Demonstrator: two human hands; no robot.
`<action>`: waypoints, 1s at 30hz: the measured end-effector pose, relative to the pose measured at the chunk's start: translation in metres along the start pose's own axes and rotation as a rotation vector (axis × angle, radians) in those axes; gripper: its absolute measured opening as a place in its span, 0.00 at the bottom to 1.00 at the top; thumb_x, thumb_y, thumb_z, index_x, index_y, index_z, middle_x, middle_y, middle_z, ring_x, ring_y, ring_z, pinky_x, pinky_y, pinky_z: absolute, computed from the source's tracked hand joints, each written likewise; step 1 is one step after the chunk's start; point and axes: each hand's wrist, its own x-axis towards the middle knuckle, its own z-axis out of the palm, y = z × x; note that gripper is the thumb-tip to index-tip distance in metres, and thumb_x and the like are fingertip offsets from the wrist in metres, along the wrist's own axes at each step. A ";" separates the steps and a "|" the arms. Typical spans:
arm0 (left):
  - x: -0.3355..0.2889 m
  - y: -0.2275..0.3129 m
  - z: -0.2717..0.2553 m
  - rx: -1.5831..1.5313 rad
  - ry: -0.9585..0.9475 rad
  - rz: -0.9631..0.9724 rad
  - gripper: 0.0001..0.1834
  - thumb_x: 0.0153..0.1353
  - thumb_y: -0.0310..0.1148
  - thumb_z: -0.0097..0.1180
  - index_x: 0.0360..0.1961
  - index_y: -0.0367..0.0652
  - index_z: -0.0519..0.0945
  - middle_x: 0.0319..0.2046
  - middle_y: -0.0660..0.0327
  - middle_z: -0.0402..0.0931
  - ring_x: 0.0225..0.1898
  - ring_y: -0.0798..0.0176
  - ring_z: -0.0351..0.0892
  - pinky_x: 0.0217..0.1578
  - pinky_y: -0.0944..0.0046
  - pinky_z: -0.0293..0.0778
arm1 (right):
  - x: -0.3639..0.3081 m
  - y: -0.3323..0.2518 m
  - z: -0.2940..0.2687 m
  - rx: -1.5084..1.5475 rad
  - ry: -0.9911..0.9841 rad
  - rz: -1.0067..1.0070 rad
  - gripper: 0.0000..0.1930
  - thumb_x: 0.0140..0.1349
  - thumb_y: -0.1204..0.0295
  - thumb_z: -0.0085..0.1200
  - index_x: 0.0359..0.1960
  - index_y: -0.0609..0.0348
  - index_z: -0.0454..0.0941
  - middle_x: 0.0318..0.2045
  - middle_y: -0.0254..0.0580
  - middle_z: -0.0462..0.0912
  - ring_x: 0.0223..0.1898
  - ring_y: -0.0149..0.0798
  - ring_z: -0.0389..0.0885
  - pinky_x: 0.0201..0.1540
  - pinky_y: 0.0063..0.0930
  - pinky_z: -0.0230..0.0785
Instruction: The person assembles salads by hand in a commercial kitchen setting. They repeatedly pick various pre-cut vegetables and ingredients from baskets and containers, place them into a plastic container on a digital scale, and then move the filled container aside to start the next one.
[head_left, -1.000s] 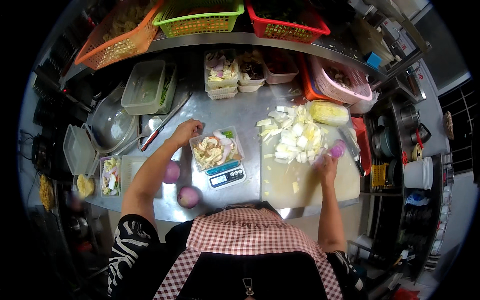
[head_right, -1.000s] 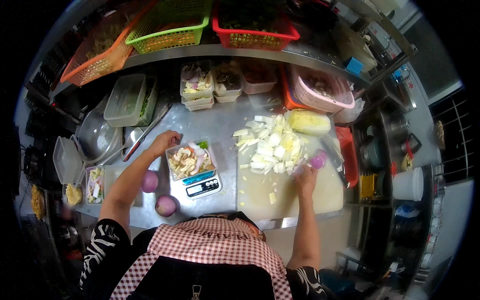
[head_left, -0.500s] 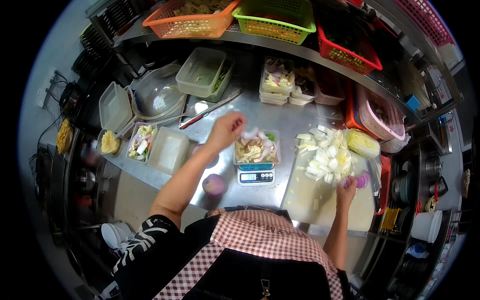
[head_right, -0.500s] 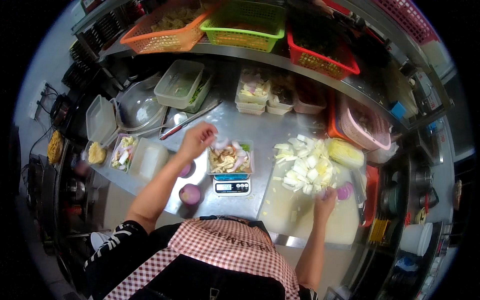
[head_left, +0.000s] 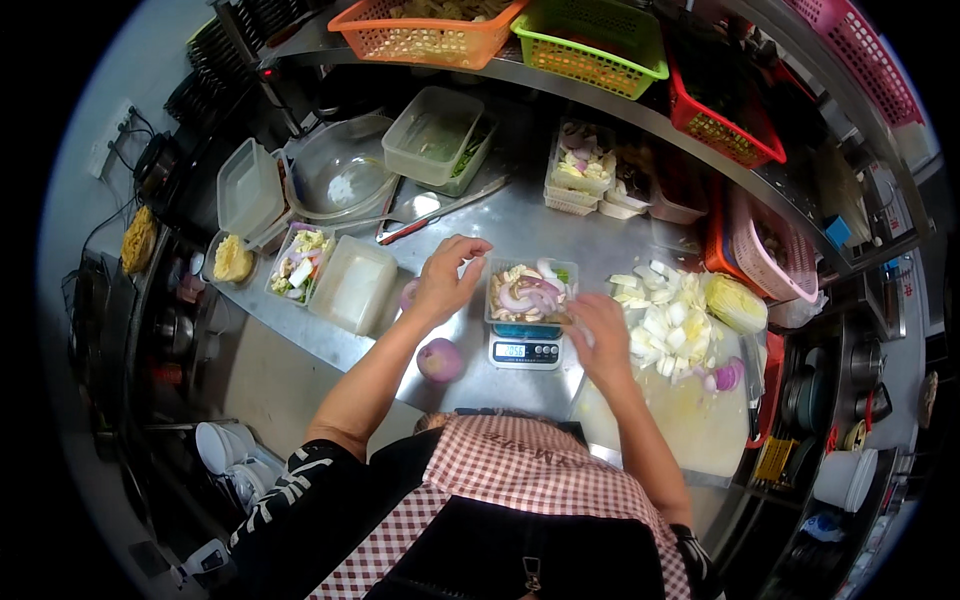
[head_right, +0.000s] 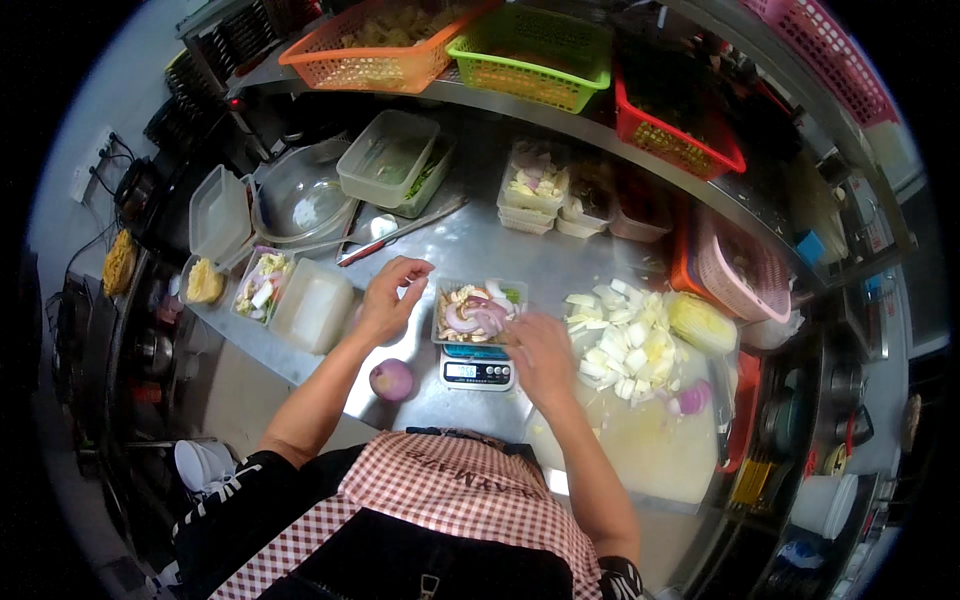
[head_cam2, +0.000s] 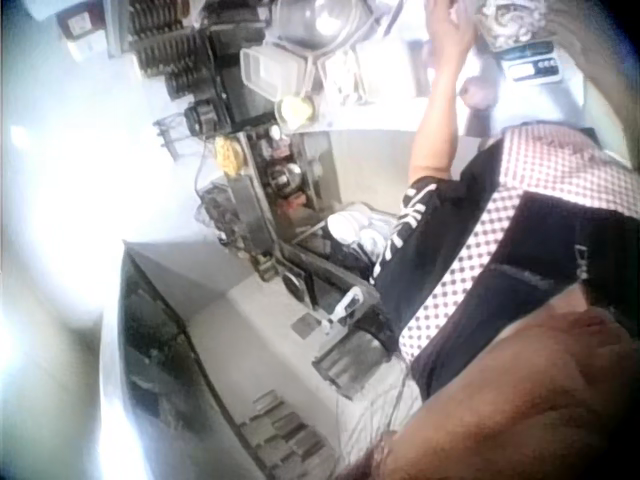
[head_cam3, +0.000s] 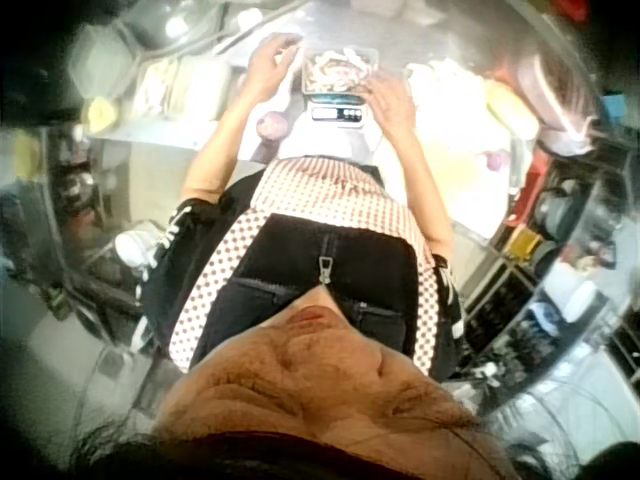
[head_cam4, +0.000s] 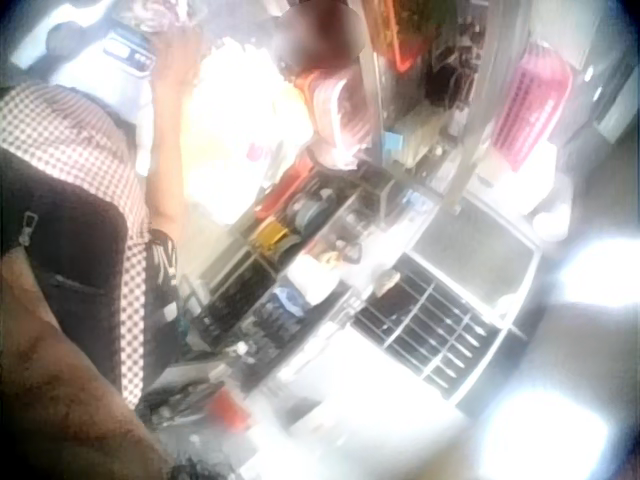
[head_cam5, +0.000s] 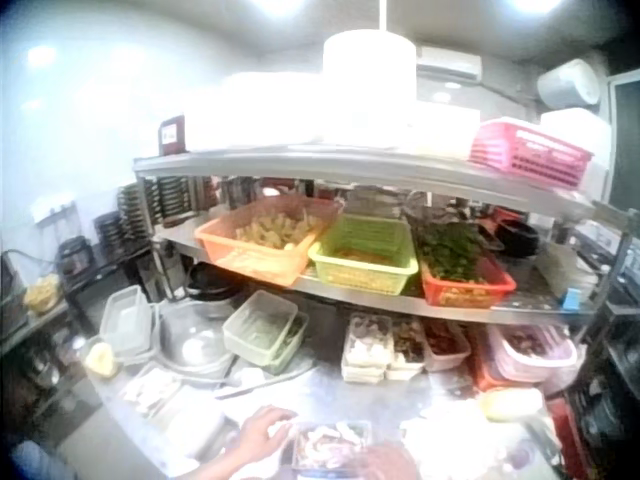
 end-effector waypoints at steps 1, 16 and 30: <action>-0.002 -0.003 -0.002 -0.020 -0.015 -0.030 0.12 0.64 0.29 0.58 0.49 0.42 0.81 0.41 0.57 0.79 0.44 0.58 0.78 0.46 0.61 0.74 | -0.011 0.006 -0.007 0.004 0.026 0.054 0.16 0.57 0.78 0.64 0.48 0.58 0.81 0.47 0.45 0.82 0.51 0.49 0.79 0.55 0.40 0.70; 0.042 0.009 0.076 0.511 -0.627 0.119 0.49 0.56 0.63 0.60 0.67 0.34 0.65 0.67 0.43 0.64 0.72 0.36 0.54 0.69 0.37 0.52 | -0.161 0.050 -0.017 0.366 0.015 0.796 0.09 0.68 0.74 0.58 0.47 0.63 0.82 0.36 0.34 0.85 0.34 0.25 0.79 0.40 0.21 0.73; 0.019 0.009 0.074 0.726 -0.861 0.399 0.52 0.50 0.68 0.63 0.74 0.61 0.60 0.76 0.47 0.45 0.75 0.29 0.43 0.60 0.15 0.48 | -0.130 0.055 0.003 0.371 -0.084 0.716 0.08 0.67 0.75 0.57 0.45 0.60 0.83 0.39 0.41 0.86 0.36 0.32 0.84 0.38 0.25 0.76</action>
